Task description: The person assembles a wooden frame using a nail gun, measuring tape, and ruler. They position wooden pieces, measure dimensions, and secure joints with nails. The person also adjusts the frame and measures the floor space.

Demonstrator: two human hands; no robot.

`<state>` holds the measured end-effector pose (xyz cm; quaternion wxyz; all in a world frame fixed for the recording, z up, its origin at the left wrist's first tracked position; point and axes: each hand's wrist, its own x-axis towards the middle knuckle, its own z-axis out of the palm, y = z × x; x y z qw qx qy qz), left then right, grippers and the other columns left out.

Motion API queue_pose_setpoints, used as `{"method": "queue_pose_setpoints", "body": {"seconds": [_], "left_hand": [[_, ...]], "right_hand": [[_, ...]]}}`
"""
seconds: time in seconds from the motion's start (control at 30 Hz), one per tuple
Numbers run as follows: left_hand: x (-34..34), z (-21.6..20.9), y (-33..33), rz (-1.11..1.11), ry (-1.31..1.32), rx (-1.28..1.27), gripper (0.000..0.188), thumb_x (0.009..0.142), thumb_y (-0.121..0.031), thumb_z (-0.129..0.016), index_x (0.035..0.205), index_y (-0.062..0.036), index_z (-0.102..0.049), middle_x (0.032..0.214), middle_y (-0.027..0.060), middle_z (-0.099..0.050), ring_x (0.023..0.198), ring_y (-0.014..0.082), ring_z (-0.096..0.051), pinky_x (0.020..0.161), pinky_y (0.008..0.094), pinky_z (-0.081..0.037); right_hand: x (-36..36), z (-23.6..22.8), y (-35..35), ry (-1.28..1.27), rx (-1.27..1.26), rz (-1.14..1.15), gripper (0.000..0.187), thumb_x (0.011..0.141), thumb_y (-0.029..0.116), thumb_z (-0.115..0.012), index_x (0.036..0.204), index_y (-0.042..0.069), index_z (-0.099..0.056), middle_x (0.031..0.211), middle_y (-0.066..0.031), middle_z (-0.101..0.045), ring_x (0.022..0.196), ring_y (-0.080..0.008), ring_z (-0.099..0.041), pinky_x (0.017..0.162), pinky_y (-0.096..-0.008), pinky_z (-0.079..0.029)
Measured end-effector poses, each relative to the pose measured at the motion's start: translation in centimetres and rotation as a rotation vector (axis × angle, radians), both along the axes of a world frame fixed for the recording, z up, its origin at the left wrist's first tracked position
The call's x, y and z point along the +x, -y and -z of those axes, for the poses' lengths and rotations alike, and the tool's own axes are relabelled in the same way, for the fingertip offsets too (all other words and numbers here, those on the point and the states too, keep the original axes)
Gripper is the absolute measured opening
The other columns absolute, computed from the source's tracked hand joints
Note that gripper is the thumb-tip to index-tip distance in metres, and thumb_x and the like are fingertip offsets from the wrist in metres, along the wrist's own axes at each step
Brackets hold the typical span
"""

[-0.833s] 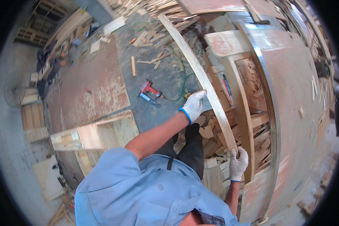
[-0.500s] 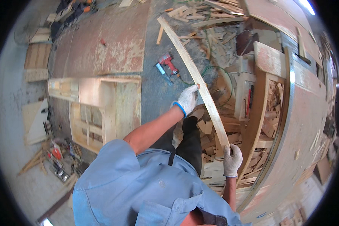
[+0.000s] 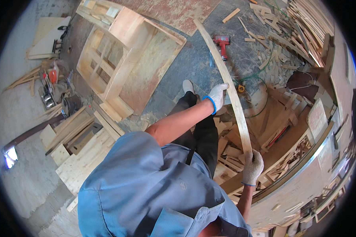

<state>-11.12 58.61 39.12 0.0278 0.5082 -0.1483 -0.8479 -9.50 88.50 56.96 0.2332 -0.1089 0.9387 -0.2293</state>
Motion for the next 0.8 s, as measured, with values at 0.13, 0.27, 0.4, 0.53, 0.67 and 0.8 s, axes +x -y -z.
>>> {"method": "queue_pose_setpoints", "body": {"seconds": [0.13, 0.27, 0.4, 0.53, 0.67, 0.8], "left_hand": [[2.9, 0.3, 2.0, -0.113, -0.074, 0.144, 0.023, 0.1, -0.02, -0.057, 0.117, -0.0059, -0.056, 0.113, 0.0152, -0.065, 0.103, 0.0339, -0.066, 0.096, 0.0529, -0.054], [5.4, -0.9, 4.3, -0.183, -0.051, 0.154, 0.027, 0.1, -0.022, -0.055, 0.122, -0.0063, -0.052, 0.121, 0.0148, -0.062, 0.111, 0.034, -0.064, 0.101, 0.0543, -0.051], [8.5, -0.6, 7.3, -0.247, -0.137, 0.215, 0.031, 0.101, -0.024, -0.053, 0.127, -0.0077, -0.05, 0.128, 0.0133, -0.058, 0.117, 0.0332, -0.06, 0.104, 0.0546, -0.048], [11.1, -0.1, 11.1, -0.322, -0.109, 0.236, 0.029, 0.102, -0.026, -0.05, 0.126, -0.0095, -0.051, 0.128, 0.0121, -0.058, 0.116, 0.033, -0.06, 0.104, 0.0559, -0.047], [13.4, -1.3, 15.3, -0.381, -0.053, 0.205, 0.028, 0.103, -0.027, -0.05, 0.125, -0.0104, -0.052, 0.125, 0.0118, -0.058, 0.113, 0.0325, -0.06, 0.103, 0.0577, -0.046], [15.6, -0.6, 17.6, -0.5, -0.013, 0.191, 0.027, 0.102, -0.024, -0.05, 0.124, -0.0089, -0.052, 0.12, 0.0127, -0.057, 0.112, 0.0335, -0.059, 0.101, 0.0601, -0.047]], "right_hand": [[-1.5, -0.2, 1.6, -0.038, 0.08, -0.179, 0.018, 0.096, 0.021, -0.068, 0.102, 0.005, -0.072, 0.094, -0.0148, -0.071, 0.089, -0.0346, -0.067, 0.08, -0.0437, -0.053], [-1.8, -0.8, 4.4, -0.095, 0.104, -0.293, 0.019, 0.096, 0.022, -0.068, 0.104, 0.005, -0.073, 0.096, -0.0159, -0.072, 0.09, -0.0371, -0.067, 0.081, -0.0449, -0.054], [-1.2, -1.3, 8.1, -0.113, 0.11, -0.376, 0.018, 0.096, 0.019, -0.067, 0.104, 0.004, -0.072, 0.097, -0.018, -0.072, 0.091, -0.0382, -0.068, 0.081, -0.046, -0.054], [-0.1, -0.7, 12.2, -0.132, 0.053, -0.476, 0.018, 0.096, 0.017, -0.066, 0.106, 0.003, -0.071, 0.095, -0.0186, -0.071, 0.09, -0.0394, -0.067, 0.08, -0.0469, -0.054], [0.7, -0.8, 17.2, -0.125, 0.03, -0.529, 0.018, 0.095, 0.015, -0.065, 0.108, 0.003, -0.071, 0.091, -0.0189, -0.069, 0.087, -0.0402, -0.066, 0.078, -0.0482, -0.053], [0.3, -0.3, 21.1, -0.061, 0.044, -0.634, 0.017, 0.094, 0.018, -0.066, 0.102, 0.003, -0.07, 0.09, -0.019, -0.069, 0.086, -0.0405, -0.065, 0.076, -0.0488, -0.052]]}}
